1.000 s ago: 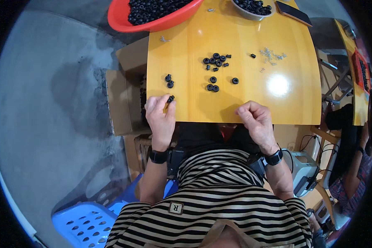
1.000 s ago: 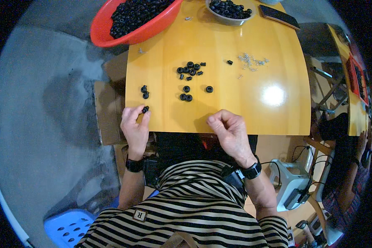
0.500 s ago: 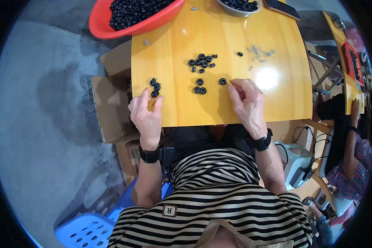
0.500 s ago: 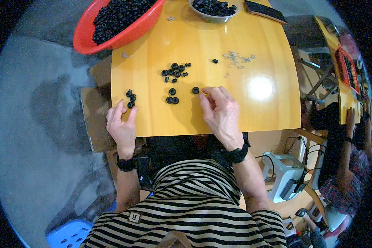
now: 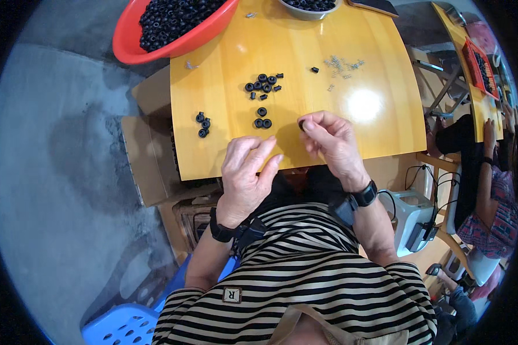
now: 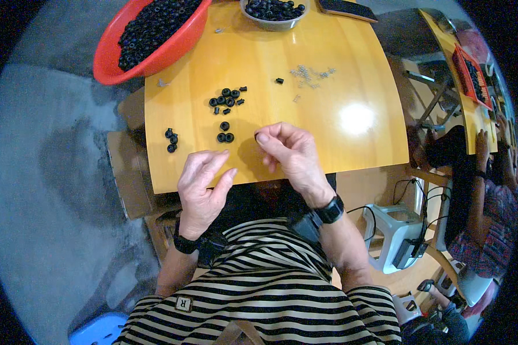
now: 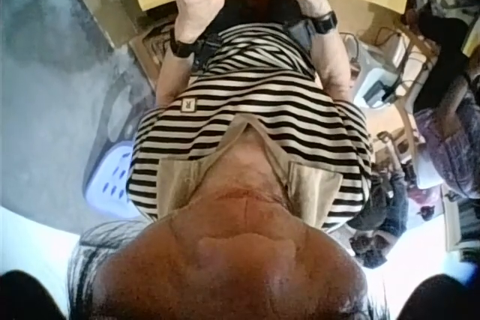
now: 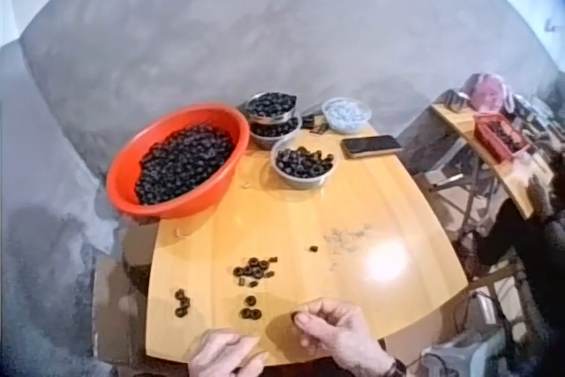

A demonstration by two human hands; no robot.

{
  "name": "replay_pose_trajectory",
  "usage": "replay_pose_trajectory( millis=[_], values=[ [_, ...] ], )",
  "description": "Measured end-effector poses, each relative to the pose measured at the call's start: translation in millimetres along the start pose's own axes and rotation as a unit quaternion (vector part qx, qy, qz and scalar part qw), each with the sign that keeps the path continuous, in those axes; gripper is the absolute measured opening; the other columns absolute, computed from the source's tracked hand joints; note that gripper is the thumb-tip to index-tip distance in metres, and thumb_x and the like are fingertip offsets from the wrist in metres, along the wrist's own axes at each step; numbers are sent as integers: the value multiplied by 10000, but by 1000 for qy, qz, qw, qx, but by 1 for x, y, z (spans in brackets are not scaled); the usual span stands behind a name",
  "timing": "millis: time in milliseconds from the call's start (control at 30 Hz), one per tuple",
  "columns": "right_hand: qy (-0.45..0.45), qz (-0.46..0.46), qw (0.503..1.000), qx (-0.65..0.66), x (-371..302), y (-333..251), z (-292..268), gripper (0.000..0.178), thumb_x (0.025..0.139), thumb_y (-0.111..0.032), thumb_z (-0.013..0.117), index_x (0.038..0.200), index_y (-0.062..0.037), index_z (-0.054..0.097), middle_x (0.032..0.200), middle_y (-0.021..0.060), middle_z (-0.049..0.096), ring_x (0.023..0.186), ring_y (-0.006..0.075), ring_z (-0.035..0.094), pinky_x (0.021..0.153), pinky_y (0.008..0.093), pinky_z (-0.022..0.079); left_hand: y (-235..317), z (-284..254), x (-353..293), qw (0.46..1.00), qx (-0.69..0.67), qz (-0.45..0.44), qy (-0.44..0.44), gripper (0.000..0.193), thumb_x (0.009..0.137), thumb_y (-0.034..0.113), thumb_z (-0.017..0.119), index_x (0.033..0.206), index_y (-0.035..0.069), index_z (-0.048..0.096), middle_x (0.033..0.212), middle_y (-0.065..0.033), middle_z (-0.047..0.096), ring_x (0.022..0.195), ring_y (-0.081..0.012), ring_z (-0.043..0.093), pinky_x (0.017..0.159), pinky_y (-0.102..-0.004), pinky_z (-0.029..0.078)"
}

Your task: The person is manually assembling small black plastic components by inserting pins into sockets.

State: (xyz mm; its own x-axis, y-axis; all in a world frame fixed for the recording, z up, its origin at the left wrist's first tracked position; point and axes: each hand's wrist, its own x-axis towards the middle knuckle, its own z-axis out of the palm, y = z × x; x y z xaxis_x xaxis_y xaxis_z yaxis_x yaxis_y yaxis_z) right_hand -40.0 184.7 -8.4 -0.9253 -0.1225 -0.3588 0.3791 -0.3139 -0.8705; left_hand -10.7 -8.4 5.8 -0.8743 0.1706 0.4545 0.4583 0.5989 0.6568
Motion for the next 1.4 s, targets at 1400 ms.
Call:
replay_pose_trajectory(
  millis=[1400],
  values=[
    [194, -340, 794, -465, 41, -15, -47, 114, 813, -14, 672, 922, -40, 696, 856, 105, 615, 672, 247, 638, 584, 337, 513, 2, 14, 3, 963, -226, -121, -79, 263, 759, -48, 733, 1018, -41, 687, 1014, -153, 687, 969, -236, 651, 868, -317, 501]
  ],
)
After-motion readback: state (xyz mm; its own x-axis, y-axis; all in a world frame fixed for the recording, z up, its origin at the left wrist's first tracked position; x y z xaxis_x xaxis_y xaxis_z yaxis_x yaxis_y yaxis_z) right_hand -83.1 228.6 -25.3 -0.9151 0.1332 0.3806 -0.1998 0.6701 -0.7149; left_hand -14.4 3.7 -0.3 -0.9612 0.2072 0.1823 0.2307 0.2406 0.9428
